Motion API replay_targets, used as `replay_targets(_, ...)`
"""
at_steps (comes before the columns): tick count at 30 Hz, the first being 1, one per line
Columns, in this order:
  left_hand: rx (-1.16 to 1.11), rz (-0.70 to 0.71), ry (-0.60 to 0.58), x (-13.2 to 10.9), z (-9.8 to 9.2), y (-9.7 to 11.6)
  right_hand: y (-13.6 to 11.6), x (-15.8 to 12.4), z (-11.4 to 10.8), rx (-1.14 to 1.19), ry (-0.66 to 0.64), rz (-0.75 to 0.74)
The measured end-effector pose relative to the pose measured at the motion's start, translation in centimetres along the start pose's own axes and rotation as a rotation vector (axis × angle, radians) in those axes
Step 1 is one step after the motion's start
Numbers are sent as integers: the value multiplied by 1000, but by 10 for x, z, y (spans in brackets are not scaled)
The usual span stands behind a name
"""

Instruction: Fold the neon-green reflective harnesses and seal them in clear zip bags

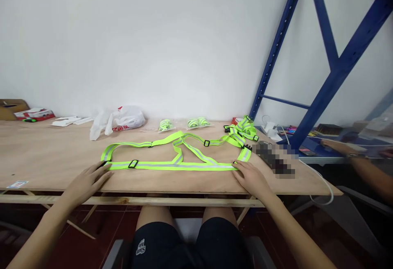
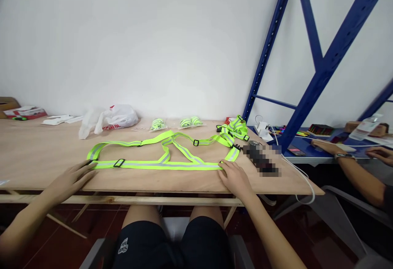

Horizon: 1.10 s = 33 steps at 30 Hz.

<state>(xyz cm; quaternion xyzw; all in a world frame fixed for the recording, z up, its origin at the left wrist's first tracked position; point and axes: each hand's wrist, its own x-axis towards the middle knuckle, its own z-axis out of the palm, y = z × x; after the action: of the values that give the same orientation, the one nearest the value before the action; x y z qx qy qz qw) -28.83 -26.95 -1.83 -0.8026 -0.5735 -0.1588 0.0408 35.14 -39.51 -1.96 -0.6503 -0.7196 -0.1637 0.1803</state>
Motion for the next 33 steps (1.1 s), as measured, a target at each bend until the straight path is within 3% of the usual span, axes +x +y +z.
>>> replay_targets(3,-7,4,42,-7,0,-5,0,-1,-1,-40,-9,17)
replay_targets(5,22,6,106,-9,-2,6,-7,0,-6,-65,36,18)
replay_targets(7,56,35,152,-10,-6,31,-20,2,-12,-52,76,-18)
replay_targets(9,50,140,123,-8,-9,63,-37,5,-17,3,51,-71)
replay_targets(12,26,256,13,-2,-11,107,-57,9,-23,111,-110,-106)
replay_targets(14,12,275,-59,0,-11,121,-63,9,-26,164,-208,-107)
replay_targets(17,-8,275,-95,-1,-10,124,-64,1,-30,181,-255,-99)
replay_targets(21,-33,295,-62,-14,-9,117,-64,-20,-32,140,-176,-156)
replay_targets(25,-130,334,-110,-20,-25,113,-66,-31,-40,77,-126,-221)
replay_targets(29,-263,314,-311,-3,-69,109,-62,-5,-65,165,-236,-265)
replay_targets(33,-211,208,-321,25,-107,112,-55,53,-102,276,-242,-254)
